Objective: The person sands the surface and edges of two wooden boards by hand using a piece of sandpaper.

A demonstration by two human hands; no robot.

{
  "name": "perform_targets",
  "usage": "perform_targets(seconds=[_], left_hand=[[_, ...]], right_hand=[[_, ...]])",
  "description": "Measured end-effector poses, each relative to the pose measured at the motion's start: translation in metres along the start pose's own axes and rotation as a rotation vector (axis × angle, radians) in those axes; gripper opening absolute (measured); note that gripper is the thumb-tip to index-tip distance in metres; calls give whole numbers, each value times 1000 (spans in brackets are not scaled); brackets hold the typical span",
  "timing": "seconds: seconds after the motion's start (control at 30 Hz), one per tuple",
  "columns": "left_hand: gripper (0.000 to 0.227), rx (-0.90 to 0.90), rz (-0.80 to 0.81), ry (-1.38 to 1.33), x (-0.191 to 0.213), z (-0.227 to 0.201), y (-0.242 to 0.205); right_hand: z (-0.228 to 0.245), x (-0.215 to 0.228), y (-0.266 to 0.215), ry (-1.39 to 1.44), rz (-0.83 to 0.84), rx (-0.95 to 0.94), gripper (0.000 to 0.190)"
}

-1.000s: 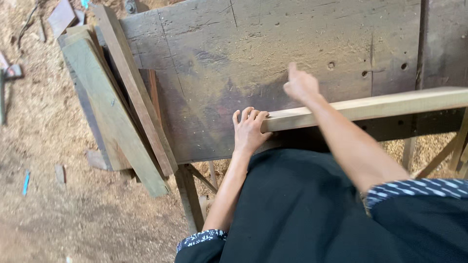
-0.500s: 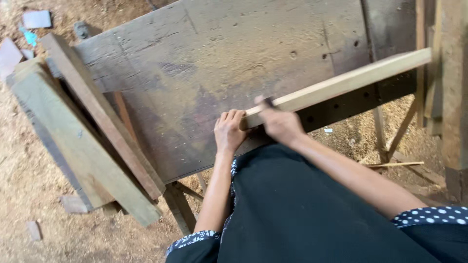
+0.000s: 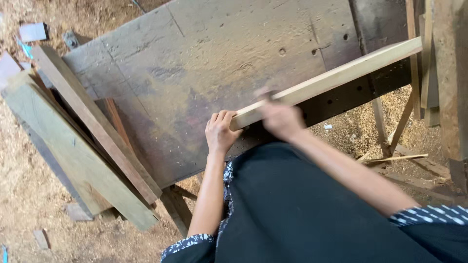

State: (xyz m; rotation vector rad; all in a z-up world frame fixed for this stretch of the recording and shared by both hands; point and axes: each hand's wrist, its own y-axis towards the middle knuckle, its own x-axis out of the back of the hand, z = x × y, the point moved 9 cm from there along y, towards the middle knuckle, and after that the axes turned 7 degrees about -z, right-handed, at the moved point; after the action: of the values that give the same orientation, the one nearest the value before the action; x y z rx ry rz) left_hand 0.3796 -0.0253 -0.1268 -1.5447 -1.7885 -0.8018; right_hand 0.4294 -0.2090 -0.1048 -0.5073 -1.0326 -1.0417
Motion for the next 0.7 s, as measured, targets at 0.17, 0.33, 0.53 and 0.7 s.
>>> perform_targets(seconds=[0.17, 0.33, 0.53, 0.7], left_hand=[[67, -33, 14, 88, 12, -34, 3], [77, -92, 121, 228, -22, -71, 6], [86, -43, 160, 178, -43, -99, 21], [95, -209, 126, 183, -93, -157, 34]], right_hand=[[-123, 71, -20, -146, 75, -736, 43], [-8, 15, -16, -4, -205, 18, 20], [-199, 110, -37, -141, -212, -481, 36], [-128, 89, -24, -251, -381, -176, 14]])
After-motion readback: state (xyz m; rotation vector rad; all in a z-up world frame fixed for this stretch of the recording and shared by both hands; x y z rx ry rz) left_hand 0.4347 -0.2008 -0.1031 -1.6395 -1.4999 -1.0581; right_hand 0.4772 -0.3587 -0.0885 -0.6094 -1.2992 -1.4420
